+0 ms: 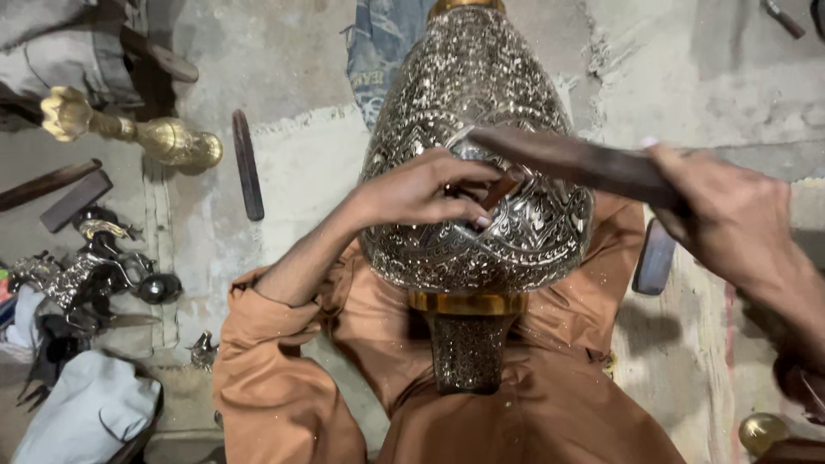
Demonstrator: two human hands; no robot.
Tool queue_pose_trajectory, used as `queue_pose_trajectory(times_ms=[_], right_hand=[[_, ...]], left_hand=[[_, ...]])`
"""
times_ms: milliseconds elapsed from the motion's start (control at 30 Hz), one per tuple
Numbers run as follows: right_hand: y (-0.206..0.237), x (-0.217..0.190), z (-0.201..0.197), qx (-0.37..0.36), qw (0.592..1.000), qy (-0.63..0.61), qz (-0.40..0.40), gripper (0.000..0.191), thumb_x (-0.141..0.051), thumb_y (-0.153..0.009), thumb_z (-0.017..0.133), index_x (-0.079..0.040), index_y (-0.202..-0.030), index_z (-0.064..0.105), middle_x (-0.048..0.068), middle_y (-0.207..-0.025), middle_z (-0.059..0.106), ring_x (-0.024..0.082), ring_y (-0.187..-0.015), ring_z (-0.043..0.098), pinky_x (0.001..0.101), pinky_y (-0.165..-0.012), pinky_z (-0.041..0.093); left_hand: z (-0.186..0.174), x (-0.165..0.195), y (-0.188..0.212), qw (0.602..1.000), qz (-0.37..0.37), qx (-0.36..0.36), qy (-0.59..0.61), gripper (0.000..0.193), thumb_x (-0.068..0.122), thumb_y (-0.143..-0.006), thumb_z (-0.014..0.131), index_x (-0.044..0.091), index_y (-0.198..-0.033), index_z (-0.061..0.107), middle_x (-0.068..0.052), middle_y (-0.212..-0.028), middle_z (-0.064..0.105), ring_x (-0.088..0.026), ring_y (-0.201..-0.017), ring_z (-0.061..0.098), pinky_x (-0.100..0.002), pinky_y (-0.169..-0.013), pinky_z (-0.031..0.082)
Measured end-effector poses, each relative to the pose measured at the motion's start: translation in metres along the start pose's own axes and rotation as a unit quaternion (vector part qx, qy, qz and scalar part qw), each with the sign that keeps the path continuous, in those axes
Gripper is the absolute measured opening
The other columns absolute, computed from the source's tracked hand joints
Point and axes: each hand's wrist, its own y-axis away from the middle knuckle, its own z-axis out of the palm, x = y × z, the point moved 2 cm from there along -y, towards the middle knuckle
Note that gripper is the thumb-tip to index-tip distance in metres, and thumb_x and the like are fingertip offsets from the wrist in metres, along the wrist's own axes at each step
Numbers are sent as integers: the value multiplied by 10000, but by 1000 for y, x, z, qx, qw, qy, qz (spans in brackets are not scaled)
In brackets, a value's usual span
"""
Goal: The person sits on the floor holding an ornate metal vase between their legs. They hold a small punch against the vase surface with one hand and strike it repeatedly with a wooden mallet held in the other hand, working across different areas of the decorated surface and repositioning the vase as they go.
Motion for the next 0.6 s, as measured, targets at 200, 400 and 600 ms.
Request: queue_pose_trajectory(times_ms=[200, 400, 600], right_hand=[[-7, -2, -6, -78, 994, 62, 41, 517, -244, -842, 844, -45, -1281, 657, 100, -880, 728, 204, -709, 710, 329, -620, 577], [-5, 13, 5, -30, 984, -154, 84, 536, -212, -911, 835, 22, -1304, 556, 81, -913, 643, 193, -799, 639, 311, -713, 540], [-7, 16, -1, 33, 971, -207, 112, 642, -290, -950, 792, 2, -1429, 479, 66, -981, 656, 133, -859, 690, 269, -744, 566]], left_hand=[[0, 4, -3, 997, -82, 10, -9, 601, 406, -985, 661, 121, -1497, 526, -28, -939, 767, -127, -717, 736, -316, -663, 614], [1, 3, 3, 998, -59, 27, -23, 551, 404, -1005, 671, 112, -1460, 562, -27, -929, 756, -132, -709, 725, -301, -646, 603], [2, 0, 3, 995, -87, 30, -40, 540, 375, -1001, 673, 100, -1454, 568, -25, -905, 752, -125, -701, 729, -300, -656, 604]])
